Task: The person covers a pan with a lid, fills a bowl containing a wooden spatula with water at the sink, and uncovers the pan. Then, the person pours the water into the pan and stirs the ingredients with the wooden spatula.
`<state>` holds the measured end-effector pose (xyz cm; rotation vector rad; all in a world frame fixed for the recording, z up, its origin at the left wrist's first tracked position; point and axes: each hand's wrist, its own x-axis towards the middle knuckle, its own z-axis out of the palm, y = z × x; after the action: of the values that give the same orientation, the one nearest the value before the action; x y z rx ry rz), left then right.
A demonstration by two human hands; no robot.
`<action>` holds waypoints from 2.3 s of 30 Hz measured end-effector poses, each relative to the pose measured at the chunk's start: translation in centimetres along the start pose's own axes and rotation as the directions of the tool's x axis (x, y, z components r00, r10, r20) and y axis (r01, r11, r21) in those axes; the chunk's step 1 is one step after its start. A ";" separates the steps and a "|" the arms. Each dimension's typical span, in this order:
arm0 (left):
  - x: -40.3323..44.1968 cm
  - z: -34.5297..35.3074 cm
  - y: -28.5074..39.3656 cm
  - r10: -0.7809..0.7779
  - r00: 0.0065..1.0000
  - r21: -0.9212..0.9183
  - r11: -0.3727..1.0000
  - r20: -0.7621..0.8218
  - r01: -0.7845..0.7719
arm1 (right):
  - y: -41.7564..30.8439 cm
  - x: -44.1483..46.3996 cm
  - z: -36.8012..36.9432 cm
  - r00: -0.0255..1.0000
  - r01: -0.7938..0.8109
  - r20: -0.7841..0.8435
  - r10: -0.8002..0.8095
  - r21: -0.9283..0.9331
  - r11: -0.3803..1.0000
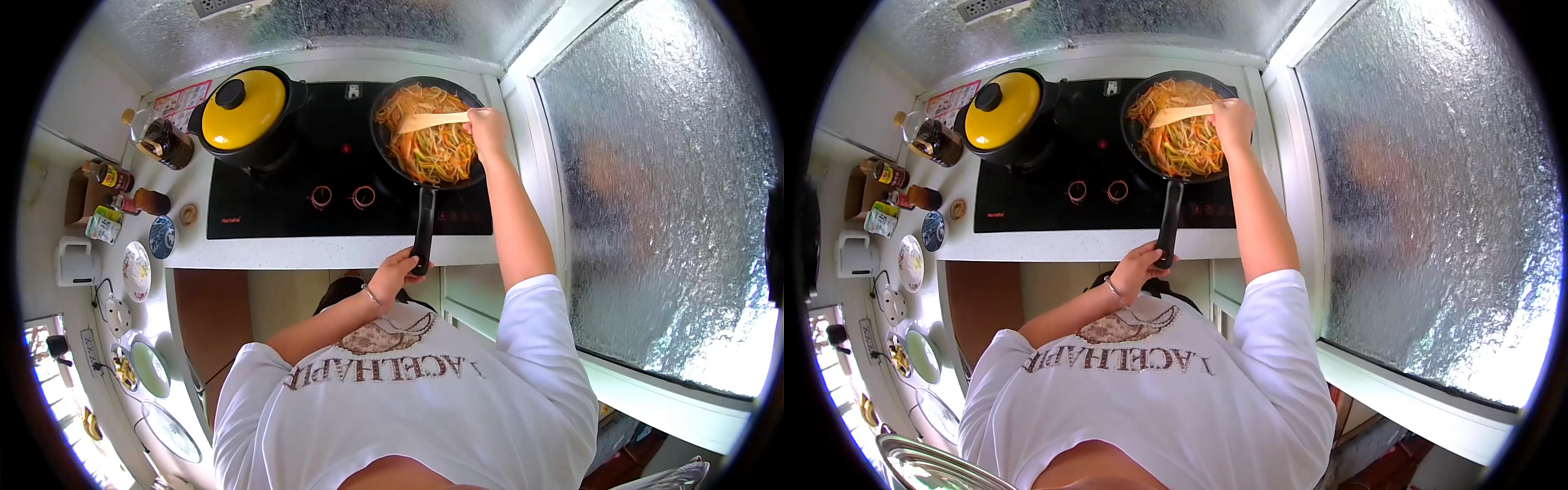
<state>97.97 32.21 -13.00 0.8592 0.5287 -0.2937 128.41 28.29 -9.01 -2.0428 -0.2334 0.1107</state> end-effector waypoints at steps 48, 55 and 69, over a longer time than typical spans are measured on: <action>-0.3 -0.6 0.2 0.007 0.999 -0.002 1.000 0.051 -0.007 | -1.0 -0.5 0.0 0.660 0.749 0.336 -0.672 -0.234 0.619; -0.2 -0.5 0.4 0.009 1.000 -0.007 1.000 0.024 -0.009 | -1.8 0.3 0.3 0.725 0.688 0.215 -0.654 -0.193 0.700; -0.2 -0.5 0.2 0.012 0.999 -0.016 1.000 0.034 -0.011 | -0.4 0.3 0.2 0.684 0.717 0.387 -0.618 -0.204 0.666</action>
<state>97.70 32.71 -13.03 0.8401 0.4938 -0.2925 128.61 28.71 -8.71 -2.1348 -1.2733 -0.1146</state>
